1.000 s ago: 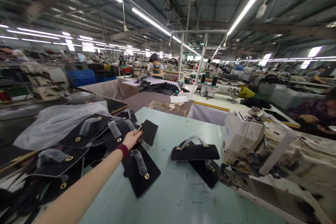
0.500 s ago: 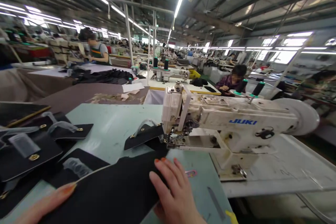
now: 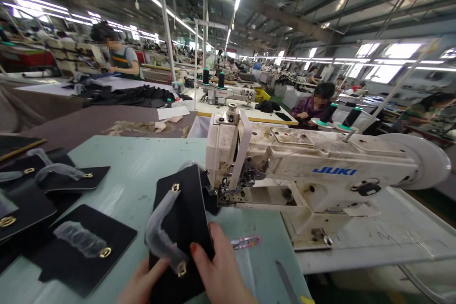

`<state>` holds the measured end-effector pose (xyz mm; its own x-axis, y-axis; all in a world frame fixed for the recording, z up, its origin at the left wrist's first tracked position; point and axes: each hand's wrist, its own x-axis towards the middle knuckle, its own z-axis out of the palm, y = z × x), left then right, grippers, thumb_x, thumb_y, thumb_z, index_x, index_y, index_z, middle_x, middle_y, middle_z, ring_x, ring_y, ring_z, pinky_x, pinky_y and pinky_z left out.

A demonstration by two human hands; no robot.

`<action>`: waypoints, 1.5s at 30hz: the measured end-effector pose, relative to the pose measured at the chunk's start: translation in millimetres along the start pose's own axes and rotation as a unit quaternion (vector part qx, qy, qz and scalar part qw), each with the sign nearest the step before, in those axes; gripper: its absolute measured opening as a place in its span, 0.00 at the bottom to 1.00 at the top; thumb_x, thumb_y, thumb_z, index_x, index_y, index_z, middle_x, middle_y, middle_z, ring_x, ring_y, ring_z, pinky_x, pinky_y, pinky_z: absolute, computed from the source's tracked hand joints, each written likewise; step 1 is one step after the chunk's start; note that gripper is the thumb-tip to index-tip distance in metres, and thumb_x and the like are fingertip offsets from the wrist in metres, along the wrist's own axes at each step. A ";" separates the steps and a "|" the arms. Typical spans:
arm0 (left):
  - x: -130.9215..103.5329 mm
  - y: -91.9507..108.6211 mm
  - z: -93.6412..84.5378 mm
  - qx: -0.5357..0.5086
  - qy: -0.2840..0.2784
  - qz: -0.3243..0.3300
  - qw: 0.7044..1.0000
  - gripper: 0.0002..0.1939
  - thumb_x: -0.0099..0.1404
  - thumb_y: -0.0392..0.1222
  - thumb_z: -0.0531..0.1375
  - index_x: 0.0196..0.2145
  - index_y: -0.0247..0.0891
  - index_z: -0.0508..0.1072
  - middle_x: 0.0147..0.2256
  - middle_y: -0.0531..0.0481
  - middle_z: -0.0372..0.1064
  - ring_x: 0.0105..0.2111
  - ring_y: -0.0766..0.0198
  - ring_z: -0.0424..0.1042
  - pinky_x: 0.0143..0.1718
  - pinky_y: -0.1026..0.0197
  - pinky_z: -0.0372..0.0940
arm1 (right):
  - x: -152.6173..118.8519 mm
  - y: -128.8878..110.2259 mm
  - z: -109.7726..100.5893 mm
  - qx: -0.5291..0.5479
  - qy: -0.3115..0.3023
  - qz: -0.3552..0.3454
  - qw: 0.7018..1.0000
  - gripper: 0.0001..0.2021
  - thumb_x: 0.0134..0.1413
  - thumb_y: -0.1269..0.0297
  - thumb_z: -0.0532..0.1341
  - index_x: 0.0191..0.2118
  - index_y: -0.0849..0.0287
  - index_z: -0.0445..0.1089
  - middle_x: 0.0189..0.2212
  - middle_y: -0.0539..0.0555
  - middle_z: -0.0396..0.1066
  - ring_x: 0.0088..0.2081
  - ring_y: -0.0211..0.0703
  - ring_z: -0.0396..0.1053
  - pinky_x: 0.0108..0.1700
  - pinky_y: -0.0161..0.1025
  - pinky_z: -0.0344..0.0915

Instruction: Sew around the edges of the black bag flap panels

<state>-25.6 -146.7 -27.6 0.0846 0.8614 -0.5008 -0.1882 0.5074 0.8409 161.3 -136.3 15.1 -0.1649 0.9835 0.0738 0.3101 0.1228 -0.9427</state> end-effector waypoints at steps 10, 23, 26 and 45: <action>63.9 101.7 19.7 -0.075 -0.032 0.005 0.997 0.22 0.49 0.46 0.72 0.41 0.37 0.75 0.35 0.45 0.80 0.33 0.48 0.80 0.33 0.52 0.76 | 26.2 23.4 -12.6 0.127 -0.028 0.121 0.984 0.32 0.59 0.37 0.51 0.28 0.68 0.64 0.23 0.55 0.65 0.21 0.27 0.58 0.22 0.23 0.52; 107.0 114.4 23.3 -0.077 -0.037 -0.033 0.996 0.20 0.45 0.42 0.74 0.35 0.35 0.75 0.28 0.46 0.79 0.25 0.52 0.78 0.27 0.55 0.74 | 54.7 25.8 -5.9 0.200 0.025 0.129 0.971 0.32 0.56 0.35 0.54 0.32 0.69 0.64 0.25 0.57 0.67 0.21 0.28 0.62 0.23 0.23 0.56; 105.8 115.0 24.3 -0.066 -0.023 -0.037 0.997 0.20 0.44 0.44 0.74 0.33 0.35 0.76 0.27 0.45 0.79 0.24 0.53 0.78 0.27 0.55 0.74 | 54.5 28.7 -5.2 0.208 0.029 0.124 0.970 0.32 0.57 0.35 0.54 0.31 0.69 0.64 0.25 0.58 0.67 0.22 0.28 0.63 0.23 0.23 0.55; 111.0 114.7 22.0 -0.064 -0.104 -0.050 0.991 0.21 0.48 0.48 0.73 0.37 0.34 0.79 0.30 0.44 0.79 0.27 0.53 0.78 0.31 0.55 0.74 | 52.8 31.4 -3.7 0.226 0.060 0.155 0.960 0.36 0.50 0.31 0.56 0.32 0.69 0.65 0.26 0.59 0.68 0.21 0.29 0.63 0.23 0.24 0.58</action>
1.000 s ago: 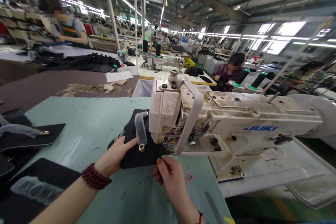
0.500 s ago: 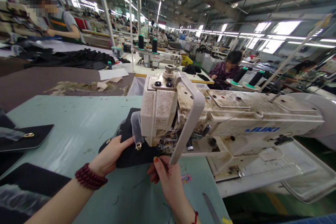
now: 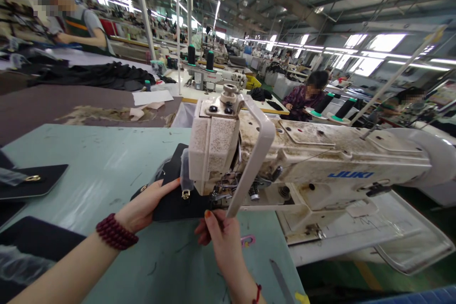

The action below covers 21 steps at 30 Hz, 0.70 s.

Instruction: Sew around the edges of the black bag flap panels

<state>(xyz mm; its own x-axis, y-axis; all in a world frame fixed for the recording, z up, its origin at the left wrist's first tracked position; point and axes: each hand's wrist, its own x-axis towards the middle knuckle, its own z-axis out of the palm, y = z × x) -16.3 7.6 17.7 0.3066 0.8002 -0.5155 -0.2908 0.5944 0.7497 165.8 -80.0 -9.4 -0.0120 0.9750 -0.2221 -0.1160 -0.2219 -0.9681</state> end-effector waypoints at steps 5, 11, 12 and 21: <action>-10.8 -0.2 -10.2 0.162 -0.109 -0.010 0.981 0.19 0.51 0.44 0.71 0.40 0.35 0.79 0.32 0.44 0.78 0.25 0.58 0.75 0.20 0.65 0.66 | -1.9 -3.8 1.5 0.012 0.000 0.023 1.000 0.37 0.45 0.28 0.57 0.30 0.68 0.63 0.26 0.59 0.68 0.21 0.29 0.63 0.23 0.24 0.59; -12.0 3.1 -9.3 0.205 -0.132 0.011 0.970 0.12 0.53 0.42 0.69 0.36 0.35 0.79 0.29 0.45 0.76 0.24 0.61 0.71 0.25 0.63 0.67 | -4.8 -4.0 3.8 0.010 0.007 0.010 1.000 0.37 0.48 0.30 0.57 0.33 0.70 0.66 0.27 0.59 0.69 0.21 0.30 0.64 0.24 0.24 0.60; -11.9 3.3 -9.1 0.201 -0.133 0.012 0.970 0.12 0.53 0.42 0.69 0.36 0.35 0.79 0.29 0.45 0.76 0.24 0.60 0.71 0.25 0.63 0.67 | -5.0 -3.9 4.0 0.008 0.009 0.008 1.000 0.37 0.48 0.30 0.57 0.33 0.70 0.66 0.26 0.60 0.69 0.21 0.30 0.64 0.24 0.24 0.60; -4.5 2.8 -10.1 0.199 -0.112 0.008 0.974 0.12 0.53 0.44 0.70 0.34 0.33 0.79 0.29 0.44 0.77 0.23 0.64 0.70 0.25 0.65 0.67 | 3.7 -11.4 9.3 0.018 0.039 0.024 0.999 0.41 0.44 0.27 0.56 0.34 0.71 0.67 0.25 0.59 0.68 0.19 0.30 0.63 0.21 0.24 0.58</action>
<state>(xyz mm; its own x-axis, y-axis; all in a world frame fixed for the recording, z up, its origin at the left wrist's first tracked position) -27.6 6.5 18.0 0.5072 0.7454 -0.4325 0.0630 0.4685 0.8812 157.9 -73.7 1.9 0.0581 0.9590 -0.2774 -0.1527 -0.2661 -0.9518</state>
